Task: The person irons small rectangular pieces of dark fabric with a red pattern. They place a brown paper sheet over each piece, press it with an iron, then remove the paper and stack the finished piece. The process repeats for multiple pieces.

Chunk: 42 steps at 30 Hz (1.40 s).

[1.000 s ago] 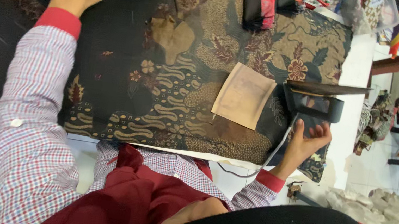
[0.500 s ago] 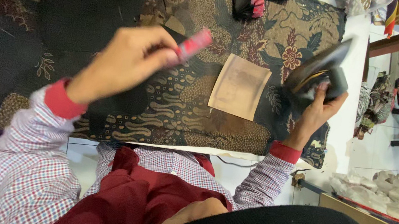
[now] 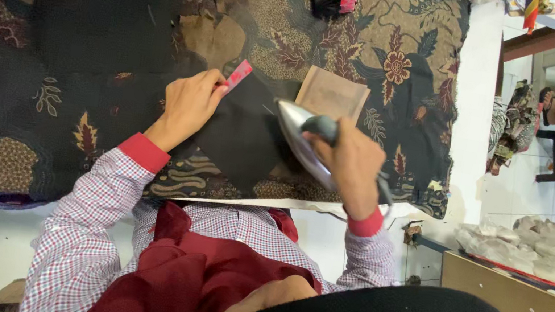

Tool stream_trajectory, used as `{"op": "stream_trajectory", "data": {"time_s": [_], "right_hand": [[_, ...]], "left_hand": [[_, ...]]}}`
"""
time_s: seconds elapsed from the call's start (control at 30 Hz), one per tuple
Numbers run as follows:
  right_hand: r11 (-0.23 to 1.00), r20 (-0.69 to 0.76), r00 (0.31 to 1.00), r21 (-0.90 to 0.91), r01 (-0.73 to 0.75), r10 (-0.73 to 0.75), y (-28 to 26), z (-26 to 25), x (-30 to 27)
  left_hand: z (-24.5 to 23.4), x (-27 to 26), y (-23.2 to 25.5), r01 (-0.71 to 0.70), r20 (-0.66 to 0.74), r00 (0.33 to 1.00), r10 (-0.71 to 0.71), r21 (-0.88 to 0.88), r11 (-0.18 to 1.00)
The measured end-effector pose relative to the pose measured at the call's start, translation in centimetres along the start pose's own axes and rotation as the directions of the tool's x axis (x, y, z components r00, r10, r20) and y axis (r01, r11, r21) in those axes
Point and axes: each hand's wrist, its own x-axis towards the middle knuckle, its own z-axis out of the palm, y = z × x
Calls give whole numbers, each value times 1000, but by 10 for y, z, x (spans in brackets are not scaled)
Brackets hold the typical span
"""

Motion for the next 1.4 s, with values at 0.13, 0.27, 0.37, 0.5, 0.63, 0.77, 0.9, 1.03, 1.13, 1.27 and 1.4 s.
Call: {"op": "stream_trajectory", "data": {"time_s": [0.13, 0.27, 0.37, 0.5, 0.63, 0.77, 0.9, 1.03, 1.13, 1.27, 1.4], "right_hand": [[995, 68, 993, -26, 99, -97, -14, 29, 5], [991, 55, 989, 2, 136, -135, -14, 47, 10], [995, 127, 988, -43, 89, -83, -14, 47, 9], [993, 197, 979, -94, 65, -46, -7, 25, -2], [993, 294, 950, -85, -86, 107, 19, -8, 2], [822, -33, 925, 472, -319, 378, 87, -23, -1], [447, -311, 751, 894, 24, 582, 174, 40, 28], [487, -479, 655, 852, 190, 584, 227, 122, 33], [415, -342, 707, 907, 75, 619, 247, 123, 10], [740, -74, 778, 377, -558, 624, 218, 83, -26], [822, 18, 852, 256, -510, 523, 118, 86, -49]], "left_hand": [[14, -5, -17, -24, -36, 999, 24, -1, 1000], [16, -4, -21, -9, -36, 999, 8, -26, 1000], [14, -3, -20, -4, -34, 999, 3, -38, 999], [12, -4, -20, 4, -26, 1000, -6, -45, 999], [11, -4, -20, -15, -30, 999, 13, -56, 998], [12, -4, -19, -8, -31, 999, 6, -52, 999], [9, -3, -17, 36, -6, 999, -37, -68, 997], [2, -3, -17, 96, 83, 993, -88, -94, 991], [-8, 3, -19, 122, 188, 977, -97, -125, 985], [-24, 16, -11, 194, 319, 937, -143, -134, 972], [-57, 42, 18, 35, 238, 971, 11, -187, 982]]}}
